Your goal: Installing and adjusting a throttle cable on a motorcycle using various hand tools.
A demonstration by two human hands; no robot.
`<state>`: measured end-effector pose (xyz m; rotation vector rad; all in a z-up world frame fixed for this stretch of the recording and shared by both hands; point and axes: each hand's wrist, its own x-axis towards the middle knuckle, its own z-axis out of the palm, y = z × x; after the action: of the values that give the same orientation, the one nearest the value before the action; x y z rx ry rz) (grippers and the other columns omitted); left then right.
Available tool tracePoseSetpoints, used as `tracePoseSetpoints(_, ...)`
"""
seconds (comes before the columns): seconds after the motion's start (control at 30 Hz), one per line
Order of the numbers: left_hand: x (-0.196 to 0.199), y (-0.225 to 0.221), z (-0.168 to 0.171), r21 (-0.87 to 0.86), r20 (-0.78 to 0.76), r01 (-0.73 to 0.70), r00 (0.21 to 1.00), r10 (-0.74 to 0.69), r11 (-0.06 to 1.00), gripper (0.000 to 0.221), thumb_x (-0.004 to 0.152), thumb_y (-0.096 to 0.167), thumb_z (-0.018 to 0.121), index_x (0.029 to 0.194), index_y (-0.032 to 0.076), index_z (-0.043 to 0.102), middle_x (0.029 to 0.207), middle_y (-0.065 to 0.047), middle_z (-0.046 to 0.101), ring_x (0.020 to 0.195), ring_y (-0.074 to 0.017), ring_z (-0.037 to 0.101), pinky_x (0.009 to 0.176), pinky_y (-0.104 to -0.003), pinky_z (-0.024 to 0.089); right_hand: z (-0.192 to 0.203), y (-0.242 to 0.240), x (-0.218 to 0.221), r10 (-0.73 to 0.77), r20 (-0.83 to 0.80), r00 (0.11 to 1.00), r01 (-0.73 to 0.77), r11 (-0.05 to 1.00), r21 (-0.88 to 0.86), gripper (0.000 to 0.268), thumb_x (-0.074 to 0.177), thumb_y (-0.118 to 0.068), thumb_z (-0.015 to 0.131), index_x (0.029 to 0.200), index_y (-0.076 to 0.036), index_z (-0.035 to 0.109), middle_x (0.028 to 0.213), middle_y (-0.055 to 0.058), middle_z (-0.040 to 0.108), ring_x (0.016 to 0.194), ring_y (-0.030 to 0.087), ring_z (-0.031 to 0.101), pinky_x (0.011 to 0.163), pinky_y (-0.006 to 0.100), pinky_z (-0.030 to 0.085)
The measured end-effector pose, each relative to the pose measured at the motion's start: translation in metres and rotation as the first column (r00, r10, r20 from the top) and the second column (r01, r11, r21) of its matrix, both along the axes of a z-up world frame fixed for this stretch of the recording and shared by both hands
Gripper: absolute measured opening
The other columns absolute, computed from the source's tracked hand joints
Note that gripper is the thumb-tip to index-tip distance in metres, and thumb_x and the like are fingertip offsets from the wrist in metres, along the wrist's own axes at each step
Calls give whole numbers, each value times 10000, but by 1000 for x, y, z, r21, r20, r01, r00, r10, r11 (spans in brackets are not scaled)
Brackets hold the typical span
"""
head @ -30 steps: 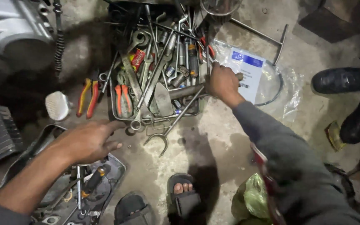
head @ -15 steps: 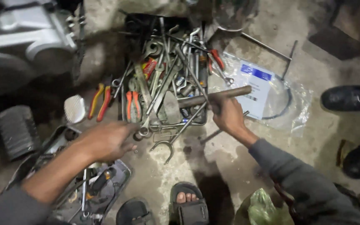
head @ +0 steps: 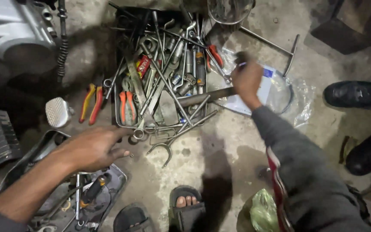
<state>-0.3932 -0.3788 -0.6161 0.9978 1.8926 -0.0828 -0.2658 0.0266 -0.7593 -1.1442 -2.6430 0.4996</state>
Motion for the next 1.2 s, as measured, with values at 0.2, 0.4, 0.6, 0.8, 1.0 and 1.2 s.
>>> tracePoseSetpoints(0.2,4,-11,-2,-73,16,-51,998,52,996,537,947,442,596,1461,320,498,1306,-93,705,1281,-346,644,1093,-527,511,-71,134,9,-4,279,960,-30,992,120,582,901,-127,656,1463,-33,536,1365,242,588,1197,473,616,977,591,532)
tracePoseSetpoints(0.4,0,-35,-34,1,-37,-9,999,9,1000,676,918,688,453,1532,423,346,1379,10,618,1261,-233,619,965,-468,557,-73,152,-10,150,268,951,-158,987,8,627,952,-174,405,1555,-23,322,1604,200,333,1418,439,325,1100,613,347)
tracePoseSetpoints(0.6,5,-43,-27,-81,-47,-108,993,105,991,600,935,614,552,1488,442,396,1332,34,631,1259,-226,622,1024,-437,522,-109,190,-8,179,293,939,-269,914,303,470,939,-213,500,1369,-21,505,1366,232,530,1189,456,499,916,576,466)
tracePoseSetpoints(0.8,11,-45,-18,-107,-53,-132,991,126,986,605,944,594,561,1503,446,382,1414,30,595,1309,-235,593,1081,-462,496,-79,157,13,304,394,868,-453,810,373,296,873,-15,516,1136,-5,652,1051,240,676,1018,442,567,805,544,519)
tracePoseSetpoints(1.0,20,-19,-4,-48,-10,-139,990,139,989,573,963,567,554,1502,434,412,1471,57,541,1323,-236,580,1095,-487,490,20,58,28,534,258,805,-589,766,255,442,806,17,699,1216,-13,535,1052,246,527,615,431,580,567,565,509)
tracePoseSetpoints(1.2,22,22,23,332,32,-365,926,376,870,619,924,437,635,1468,180,487,1274,-183,682,1166,-424,672,952,-574,558,54,-44,39,606,231,761,-649,717,254,351,966,-166,596,1288,-301,628,966,32,638,793,326,723,737,450,585)
